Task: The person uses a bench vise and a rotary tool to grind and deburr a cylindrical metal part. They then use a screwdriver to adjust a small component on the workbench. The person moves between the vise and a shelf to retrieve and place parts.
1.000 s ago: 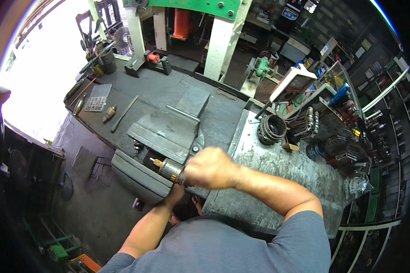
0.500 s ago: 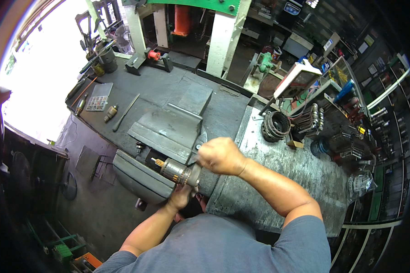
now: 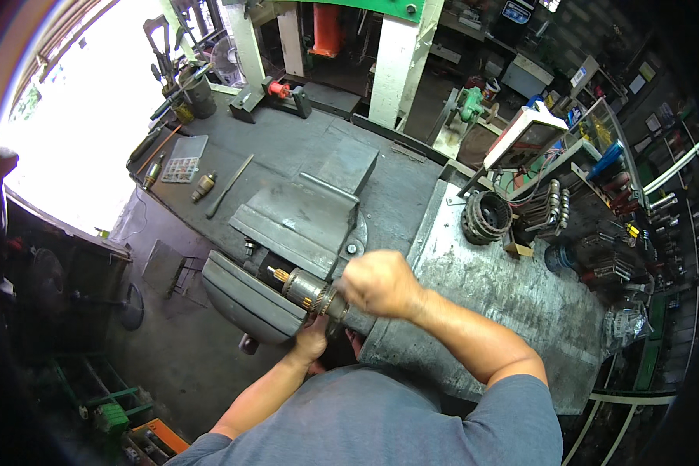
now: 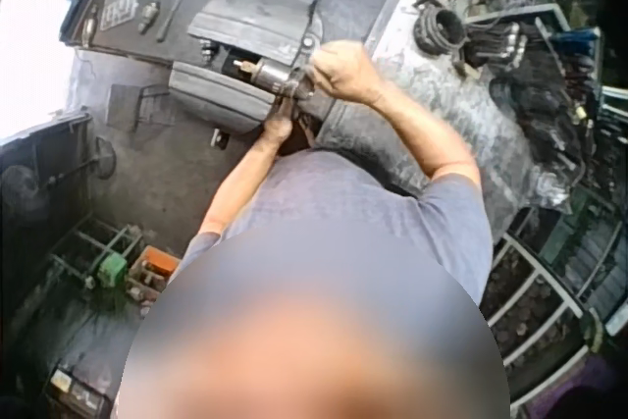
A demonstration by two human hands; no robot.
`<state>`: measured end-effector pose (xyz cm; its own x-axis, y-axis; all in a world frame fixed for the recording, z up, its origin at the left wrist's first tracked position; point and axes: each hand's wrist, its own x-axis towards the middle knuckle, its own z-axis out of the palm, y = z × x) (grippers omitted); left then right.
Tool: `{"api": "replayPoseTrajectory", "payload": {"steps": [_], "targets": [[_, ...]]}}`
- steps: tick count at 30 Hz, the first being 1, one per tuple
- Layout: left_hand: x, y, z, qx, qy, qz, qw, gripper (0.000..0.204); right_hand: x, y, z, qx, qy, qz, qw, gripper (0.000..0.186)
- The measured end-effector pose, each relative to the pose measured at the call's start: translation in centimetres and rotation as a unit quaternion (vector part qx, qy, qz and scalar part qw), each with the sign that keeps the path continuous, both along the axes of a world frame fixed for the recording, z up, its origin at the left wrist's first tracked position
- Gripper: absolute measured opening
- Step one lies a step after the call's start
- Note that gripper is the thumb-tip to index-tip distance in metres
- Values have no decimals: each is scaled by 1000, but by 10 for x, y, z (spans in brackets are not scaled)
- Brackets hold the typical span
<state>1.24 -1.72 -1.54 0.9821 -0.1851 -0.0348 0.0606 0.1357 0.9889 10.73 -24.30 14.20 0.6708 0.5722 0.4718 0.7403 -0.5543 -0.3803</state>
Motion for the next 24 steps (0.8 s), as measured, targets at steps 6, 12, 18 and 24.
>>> {"api": "replayPoseTrajectory", "payload": {"steps": [6,12,18,24], "targets": [[-11,17,29,-132,128,-144,972,50,-4,0,-22,37,122,-101,987,35],[-15,17,23,-63,140,-62,986,51,-6,3,-24,15,96,16,995,34],[-10,15,27,-149,125,-115,974,46,-1,-1,-23,43,114,-119,985,35],[-10,13,26,-165,124,-189,960,45,1,1,-22,32,114,-94,989,37]]}}
